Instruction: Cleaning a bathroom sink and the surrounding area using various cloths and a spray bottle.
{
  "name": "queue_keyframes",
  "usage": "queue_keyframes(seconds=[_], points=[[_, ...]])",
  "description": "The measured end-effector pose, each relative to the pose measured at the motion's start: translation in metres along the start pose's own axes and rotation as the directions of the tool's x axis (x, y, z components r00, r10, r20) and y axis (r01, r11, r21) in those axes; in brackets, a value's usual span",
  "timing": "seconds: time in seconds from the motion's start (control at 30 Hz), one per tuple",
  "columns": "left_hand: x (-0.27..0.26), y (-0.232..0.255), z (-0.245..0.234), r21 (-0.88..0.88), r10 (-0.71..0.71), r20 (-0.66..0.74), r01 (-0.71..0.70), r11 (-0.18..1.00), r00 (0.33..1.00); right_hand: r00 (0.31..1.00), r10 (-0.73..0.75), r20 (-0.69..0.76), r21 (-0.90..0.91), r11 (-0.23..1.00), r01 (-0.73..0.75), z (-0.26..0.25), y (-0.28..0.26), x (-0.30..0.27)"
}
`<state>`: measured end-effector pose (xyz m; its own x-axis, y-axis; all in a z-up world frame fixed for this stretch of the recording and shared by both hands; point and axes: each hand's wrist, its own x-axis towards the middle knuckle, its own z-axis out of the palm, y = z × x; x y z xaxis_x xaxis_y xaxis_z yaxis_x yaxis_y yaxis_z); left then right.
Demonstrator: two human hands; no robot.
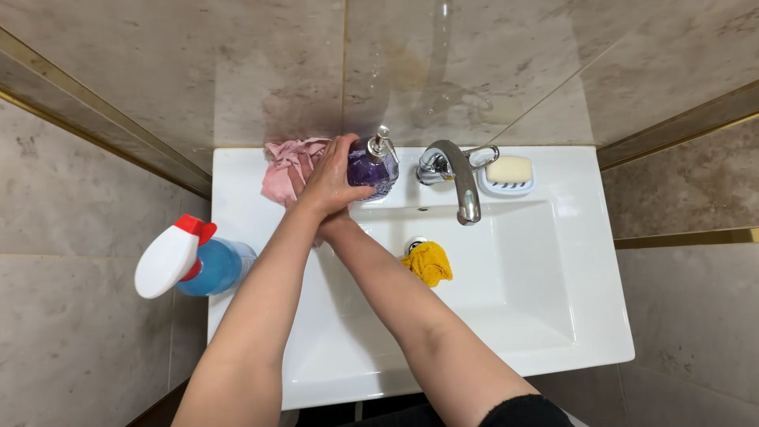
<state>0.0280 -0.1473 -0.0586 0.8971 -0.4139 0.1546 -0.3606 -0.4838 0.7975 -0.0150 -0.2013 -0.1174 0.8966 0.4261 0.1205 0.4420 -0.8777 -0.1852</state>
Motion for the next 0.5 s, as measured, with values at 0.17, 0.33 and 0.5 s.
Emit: queue_keyframes(seconds=[0.17,0.33,0.5], points=[[-0.03,0.033,-0.015,-0.076,0.104,-0.244,-0.126,0.989,0.964,0.992,0.08,0.099,-0.004,0.997,-0.08,-0.027,0.024,0.002],[-0.071,0.06,-0.041,-0.289,0.119,-0.387,-0.243,0.926,0.914,0.944,0.305,0.123,0.118,0.94,-0.319,-0.076,0.059,-0.024],[-0.111,0.055,-0.04,-0.197,0.03,-0.416,-0.123,0.973,0.909,0.92,0.314,-0.233,-0.013,0.945,-0.326,-0.016,0.117,-0.049]])
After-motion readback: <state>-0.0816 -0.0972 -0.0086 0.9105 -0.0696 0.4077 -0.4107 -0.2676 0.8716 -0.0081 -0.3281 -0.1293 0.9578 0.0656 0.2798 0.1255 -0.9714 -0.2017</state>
